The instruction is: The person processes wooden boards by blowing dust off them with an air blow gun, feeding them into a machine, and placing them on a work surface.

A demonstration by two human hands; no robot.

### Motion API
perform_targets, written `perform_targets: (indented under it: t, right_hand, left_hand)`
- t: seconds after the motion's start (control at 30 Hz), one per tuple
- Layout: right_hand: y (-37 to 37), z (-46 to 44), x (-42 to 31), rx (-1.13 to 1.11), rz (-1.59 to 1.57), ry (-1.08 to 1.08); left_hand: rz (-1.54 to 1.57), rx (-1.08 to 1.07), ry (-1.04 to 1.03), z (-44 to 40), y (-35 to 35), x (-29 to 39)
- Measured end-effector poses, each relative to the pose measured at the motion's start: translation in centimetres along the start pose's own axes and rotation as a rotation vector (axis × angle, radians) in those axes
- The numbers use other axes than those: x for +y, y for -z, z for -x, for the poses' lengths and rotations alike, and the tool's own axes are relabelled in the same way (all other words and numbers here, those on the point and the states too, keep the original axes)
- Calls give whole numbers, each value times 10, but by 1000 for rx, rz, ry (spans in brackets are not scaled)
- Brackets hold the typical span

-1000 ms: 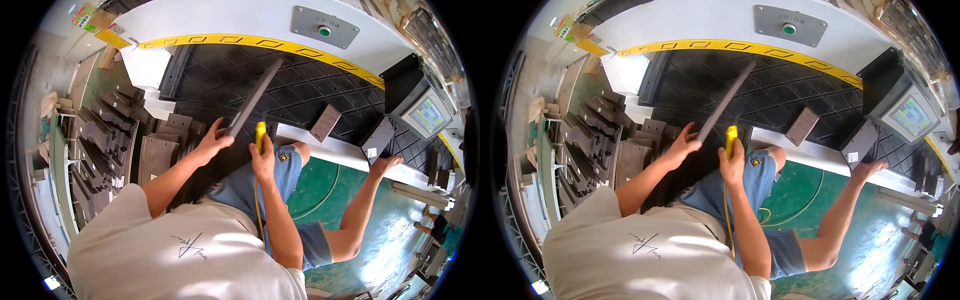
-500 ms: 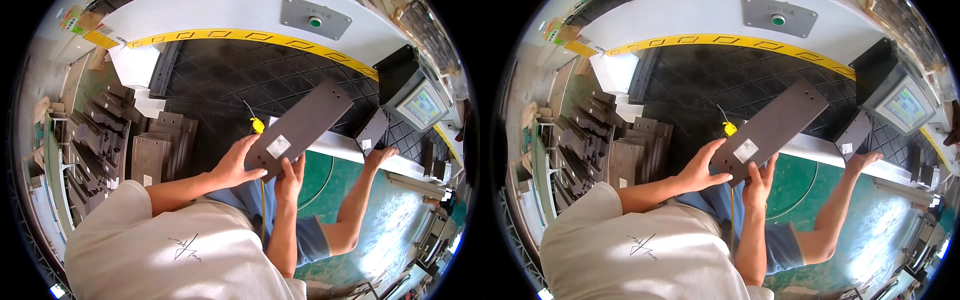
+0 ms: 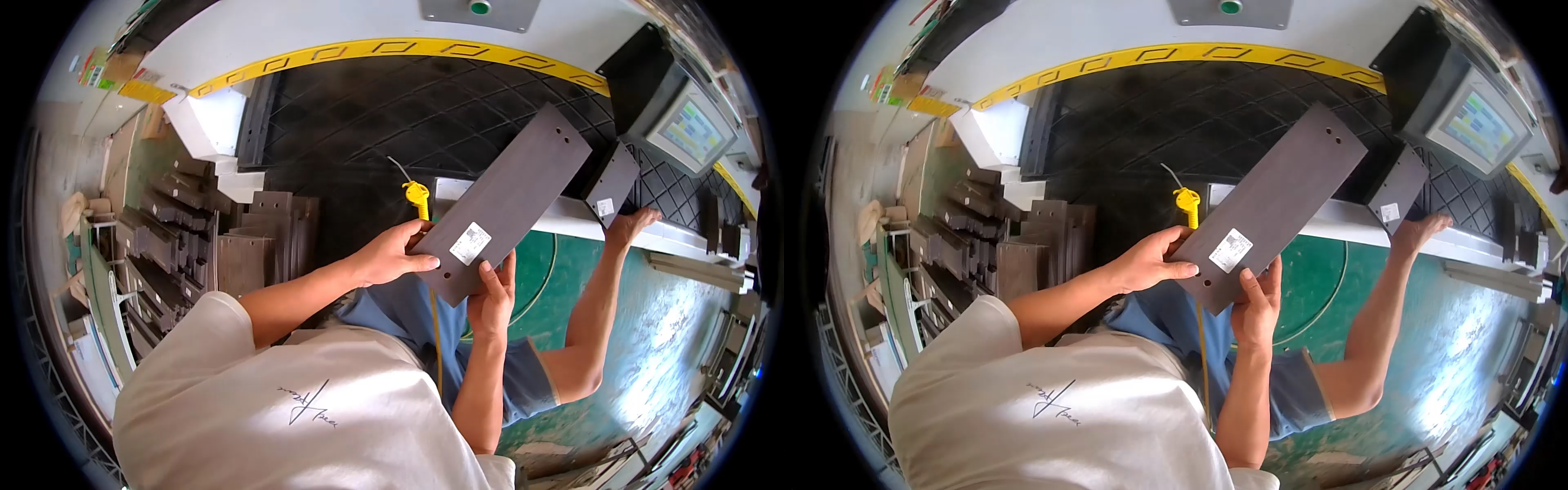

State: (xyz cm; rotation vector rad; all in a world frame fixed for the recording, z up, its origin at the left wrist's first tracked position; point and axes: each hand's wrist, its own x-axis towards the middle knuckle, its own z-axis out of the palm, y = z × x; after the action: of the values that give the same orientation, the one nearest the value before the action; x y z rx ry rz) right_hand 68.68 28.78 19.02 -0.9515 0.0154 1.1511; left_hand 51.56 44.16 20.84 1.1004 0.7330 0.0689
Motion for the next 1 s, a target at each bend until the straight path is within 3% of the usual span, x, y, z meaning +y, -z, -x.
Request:
perform_targets:
  t: [0.17, 0.43, 0.53, 0.67, 0.87, 1.0]
  right_hand:
    - [-3, 4, 8, 195, 7, 82]
    - [19, -6, 26, 534, 442, 127]
    - [30, -14, 20, 584, 544, 166]
    - [50, -27, 4, 571, 670, 247]
    - [89, -57, -47, 605, 794, 305]
    - [163, -107, -93, 715, 1047, 436]
  left_hand:
    - [152, 5, -24, 1, -18, -1]
    - [70, -15, -29, -9, -47, -31]
    - [-3, -95, 100, -14, -38, -19]
    - [-100, -107, 102, -9, -1, -8]
    - [-210, 279, 35, 33, 80, 29]
    - [-338, 651, -87, 89, 147, 31]
